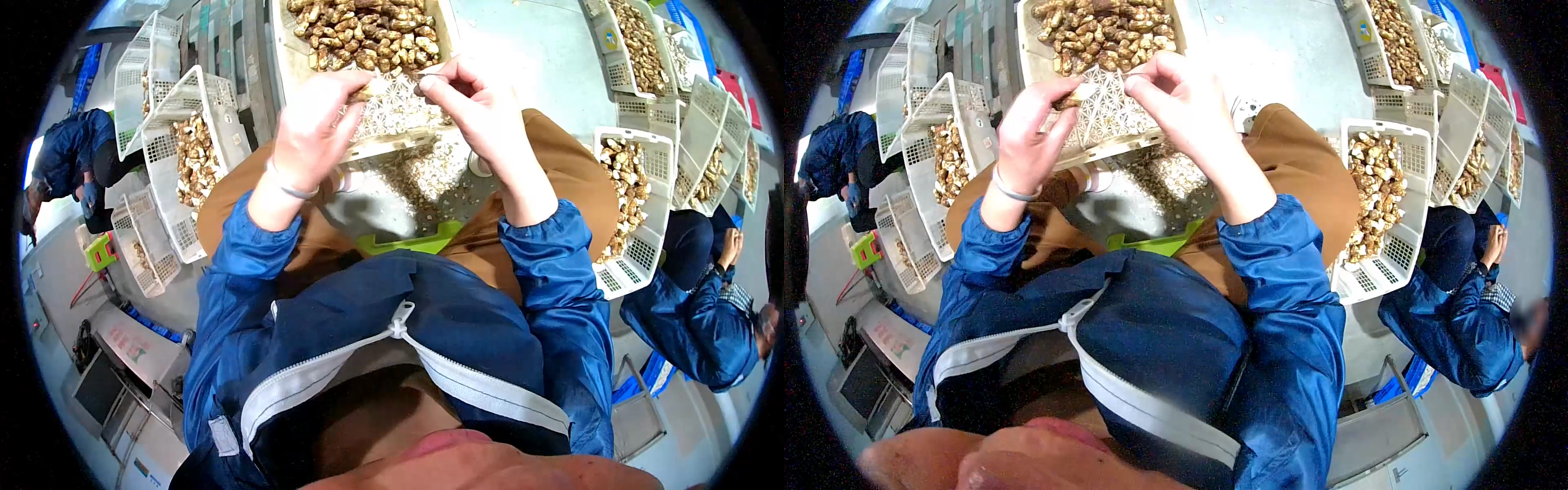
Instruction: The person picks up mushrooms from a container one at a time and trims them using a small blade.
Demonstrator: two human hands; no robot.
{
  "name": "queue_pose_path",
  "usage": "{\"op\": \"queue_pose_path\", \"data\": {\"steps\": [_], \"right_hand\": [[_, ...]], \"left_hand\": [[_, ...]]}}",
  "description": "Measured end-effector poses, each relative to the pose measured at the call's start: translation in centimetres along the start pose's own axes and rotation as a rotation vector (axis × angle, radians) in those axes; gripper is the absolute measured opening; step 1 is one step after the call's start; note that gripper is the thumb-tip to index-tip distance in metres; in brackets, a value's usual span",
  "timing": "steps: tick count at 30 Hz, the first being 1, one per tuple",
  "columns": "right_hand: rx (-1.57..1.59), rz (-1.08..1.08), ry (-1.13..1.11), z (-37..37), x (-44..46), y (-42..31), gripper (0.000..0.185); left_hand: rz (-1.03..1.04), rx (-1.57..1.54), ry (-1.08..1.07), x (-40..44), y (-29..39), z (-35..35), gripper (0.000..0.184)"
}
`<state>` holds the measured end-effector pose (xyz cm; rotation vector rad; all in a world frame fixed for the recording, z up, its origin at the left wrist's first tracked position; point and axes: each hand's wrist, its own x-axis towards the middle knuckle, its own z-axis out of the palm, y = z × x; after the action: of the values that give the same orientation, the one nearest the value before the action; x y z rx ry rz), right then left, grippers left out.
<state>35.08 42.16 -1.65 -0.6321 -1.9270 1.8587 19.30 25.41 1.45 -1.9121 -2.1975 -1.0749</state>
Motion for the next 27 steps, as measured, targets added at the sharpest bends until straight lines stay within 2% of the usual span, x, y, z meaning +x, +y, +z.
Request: {"op": "queue_pose_path", "data": {"steps": [1,4,5,6,8,10,11,13,14,15,17,18,20,22,24,27], "right_hand": [[-0.032,0.045,0.02,0.0,-0.3,-0.4,0.017],[-0.005,-0.049,0.064,-1.0,-0.3,-1.2,0.02],[-0.151,-0.049,0.079,-2.0,-0.2,-1.7,0.022],[-0.143,-0.025,0.089,-2.5,-0.4,-2.2,0.023],[-0.236,-0.014,0.059,-3.3,-0.7,-3.4,0.023],[-0.239,-0.034,0.088,-3.4,-0.8,-3.8,0.022],[-0.243,-0.043,0.1,-3.4,-0.8,-3.8,0.022],[-0.205,-0.106,0.151,-3.3,-0.5,-3.4,0.021],[-0.189,-0.14,0.177,-3.3,-0.3,-3.0,0.021],[-0.176,-0.138,0.216,-3.4,-0.1,-2.7,0.016],[-0.102,-0.119,0.244,-3.8,0.4,-2.2,0.018],[-0.068,-0.108,0.26,-4.2,0.5,-1.9,0.02],[-0.109,-0.113,0.288,-4.4,0.5,-2.4,0.019],[-0.083,-0.097,0.283,-4.6,0.9,-1.8,0.019],[-0.124,-0.089,0.297,-5.3,0.6,-2.1,0.02],[-0.091,-0.079,0.28,-5.7,0.5,-1.3,0.02]], "left_hand": [[-0.086,0.031,0.036,-0.5,-0.8,-1.0,0.033],[-0.396,0.141,0.126,-3.9,-4.9,-6.6,0.031],[-0.546,0.335,0.041,-5.6,-6.6,-9.7,0.033],[-0.695,0.533,-0.045,-7.5,-8.3,-12.9,0.035],[-0.685,0.92,-0.306,-11.8,-12.6,-18.0,0.042],[-0.567,1.053,-0.269,-11.0,-12.9,-18.5,0.05],[-0.572,0.895,-0.258,-9.9,-13.9,-18.1,0.053],[-0.373,0.606,-0.215,-5.7,-15.2,-13.4,0.05],[-0.451,0.427,-0.264,-2.1,-13.0,-9.3,0.048],[-0.409,0.312,-0.347,0.3,-12.4,-5.3,0.046],[-0.229,0.105,-0.489,2.9,-13.0,4.0,0.043],[-0.143,0.1,-0.572,4.1,-13.9,8.7,0.042],[-0.059,0.193,-0.501,4.9,-15.3,17.3,0.041],[-0.049,0.267,-0.437,5.3,-15.8,22.3,0.041],[-0.182,0.326,-0.399,4.9,-16.0,24.9,0.041],[-0.174,0.321,-0.429,5.2,-14.7,24.4,0.038]]}}
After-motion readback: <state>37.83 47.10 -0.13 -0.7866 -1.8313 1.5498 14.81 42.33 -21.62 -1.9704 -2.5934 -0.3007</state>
